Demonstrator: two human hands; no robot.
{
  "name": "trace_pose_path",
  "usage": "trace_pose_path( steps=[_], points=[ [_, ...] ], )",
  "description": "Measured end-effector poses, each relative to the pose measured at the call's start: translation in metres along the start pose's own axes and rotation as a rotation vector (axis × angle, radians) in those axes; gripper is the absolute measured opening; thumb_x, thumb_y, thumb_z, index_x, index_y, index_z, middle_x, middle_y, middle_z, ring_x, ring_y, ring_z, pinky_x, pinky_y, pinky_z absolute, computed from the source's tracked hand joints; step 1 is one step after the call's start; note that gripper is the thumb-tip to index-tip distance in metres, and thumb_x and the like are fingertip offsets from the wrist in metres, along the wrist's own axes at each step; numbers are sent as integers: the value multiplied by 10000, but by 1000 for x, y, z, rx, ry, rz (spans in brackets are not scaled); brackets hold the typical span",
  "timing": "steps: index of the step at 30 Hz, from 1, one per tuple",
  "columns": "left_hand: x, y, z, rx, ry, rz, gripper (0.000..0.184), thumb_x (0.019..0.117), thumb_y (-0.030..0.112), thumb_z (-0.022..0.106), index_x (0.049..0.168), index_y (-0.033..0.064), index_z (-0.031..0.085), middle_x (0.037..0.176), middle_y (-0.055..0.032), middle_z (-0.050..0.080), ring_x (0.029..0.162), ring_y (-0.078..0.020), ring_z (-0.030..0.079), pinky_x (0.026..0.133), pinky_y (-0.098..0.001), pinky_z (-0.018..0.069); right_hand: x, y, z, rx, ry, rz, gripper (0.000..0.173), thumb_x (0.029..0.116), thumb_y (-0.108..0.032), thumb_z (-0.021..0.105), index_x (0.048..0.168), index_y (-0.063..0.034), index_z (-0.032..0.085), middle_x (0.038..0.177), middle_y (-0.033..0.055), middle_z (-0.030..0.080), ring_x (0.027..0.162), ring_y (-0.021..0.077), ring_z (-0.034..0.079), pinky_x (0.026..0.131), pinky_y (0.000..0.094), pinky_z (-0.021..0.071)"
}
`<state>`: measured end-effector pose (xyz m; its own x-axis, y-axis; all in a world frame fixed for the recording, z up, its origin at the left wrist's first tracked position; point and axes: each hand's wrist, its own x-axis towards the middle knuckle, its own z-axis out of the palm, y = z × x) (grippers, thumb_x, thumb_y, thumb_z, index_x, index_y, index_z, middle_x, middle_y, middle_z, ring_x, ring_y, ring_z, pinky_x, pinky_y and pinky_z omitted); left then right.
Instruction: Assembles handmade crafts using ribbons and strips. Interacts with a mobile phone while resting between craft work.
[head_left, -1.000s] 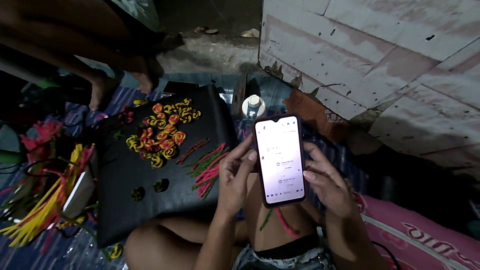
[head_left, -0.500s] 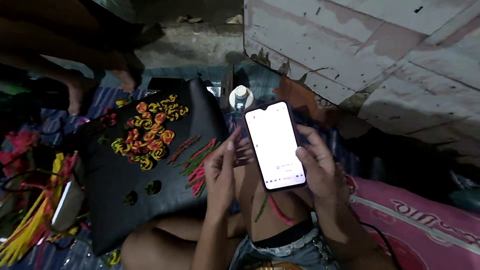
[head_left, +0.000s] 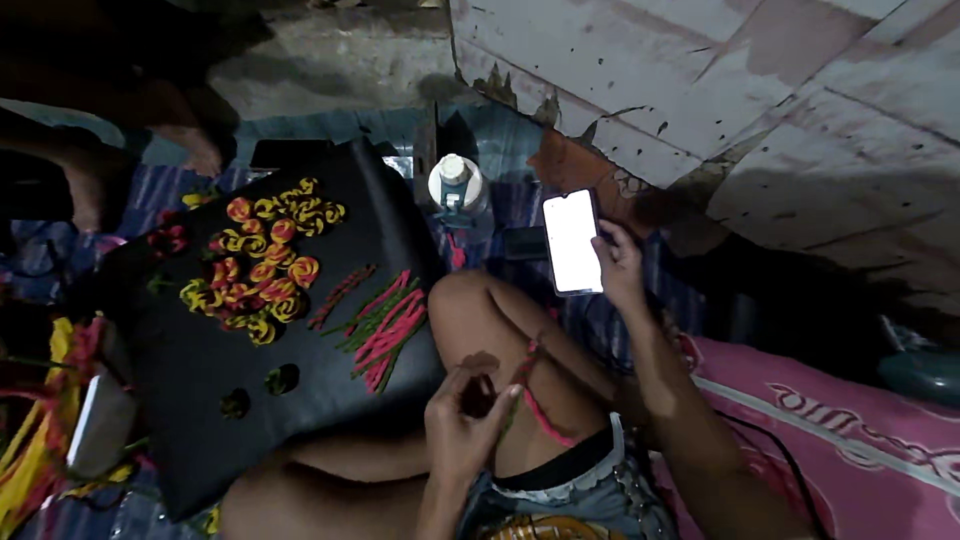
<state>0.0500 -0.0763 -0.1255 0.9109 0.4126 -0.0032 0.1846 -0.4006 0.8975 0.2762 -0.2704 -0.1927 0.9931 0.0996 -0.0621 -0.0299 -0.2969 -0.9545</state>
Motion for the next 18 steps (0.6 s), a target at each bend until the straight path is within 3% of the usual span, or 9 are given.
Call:
trace_pose_path(
  steps=[4, 7, 9, 11, 13, 15, 17, 18],
  points=[
    [6, 8, 8, 222, -24, 35, 469, 827, 514, 754, 1008, 82, 729, 819, 12, 651, 620, -21, 551, 554, -199, 479, 2, 20, 22, -5, -54, 117, 403, 1053, -143, 575, 1419, 11, 510, 977, 138, 698, 706, 77, 612, 725, 275, 539],
    [7, 18, 13, 364, -45, 52, 472, 805, 529, 760, 994, 98, 721, 848, -11, 657, 648, -89, 584, 549, -268, 498, 7, 29, 46, -4, -13, 193, 404, 1058, -206, 583, 1395, 12, 538, 1079, 201, 697, 799, 183, 659, 798, 367, 551],
    [2, 29, 19, 472, -64, 32, 471, 810, 481, 769, 1011, 57, 727, 908, -89, 678, 723, -208, 664, 570, -387, 551, 11, 39, 60, -8, 52, 193, 412, 1050, -243, 603, 1363, 23, 572, 1169, 225, 683, 887, 241, 694, 852, 405, 565],
    [-5, 39, 26, 522, -85, -31, 419, 848, 405, 766, 1047, 37, 735, 1017, -138, 701, 814, -271, 711, 608, -444, 584, 13, 44, 66, -67, 92, 162, 441, 1049, -259, 601, 1367, 45, 566, 1207, 245, 675, 964, 275, 709, 900, 414, 571],
    [-4, 48, 22, 470, -133, -112, 335, 884, 325, 765, 1037, 27, 744, 1079, -166, 707, 900, -302, 721, 697, -471, 600, 11, 41, 67, -183, 79, 133, 517, 1053, -295, 582, 1428, 47, 489, 1187, 256, 672, 962, 304, 706, 886, 448, 573],
    [1, 49, 9, 315, -197, -146, 277, 912, 276, 746, 974, 6, 740, 1017, -167, 703, 929, -307, 702, 803, -487, 579, 11, 33, 66, -284, 36, 152, 661, 1025, -353, 628, 1501, 37, 387, 1123, 306, 667, 949, 415, 684, 873, 572, 541],
    [4, 44, -3, 158, -243, -144, 254, 939, 246, 727, 971, -5, 729, 947, -160, 715, 885, -287, 704, 822, -485, 572, 11, 31, 61, -332, -46, 196, 766, 1009, -392, 648, 1558, 13, 299, 1213, 354, 631, 1059, 499, 658, 933, 653, 506],
    [5, 41, -8, 102, -263, -147, 258, 961, 233, 705, 1007, -20, 722, 944, -169, 721, 874, -284, 712, 824, -489, 578, 13, 32, 59, -342, -80, 209, 786, 1012, -405, 642, 1573, 1, 270, 1207, 368, 623, 1016, 509, 664, 893, 671, 512]
  ],
)
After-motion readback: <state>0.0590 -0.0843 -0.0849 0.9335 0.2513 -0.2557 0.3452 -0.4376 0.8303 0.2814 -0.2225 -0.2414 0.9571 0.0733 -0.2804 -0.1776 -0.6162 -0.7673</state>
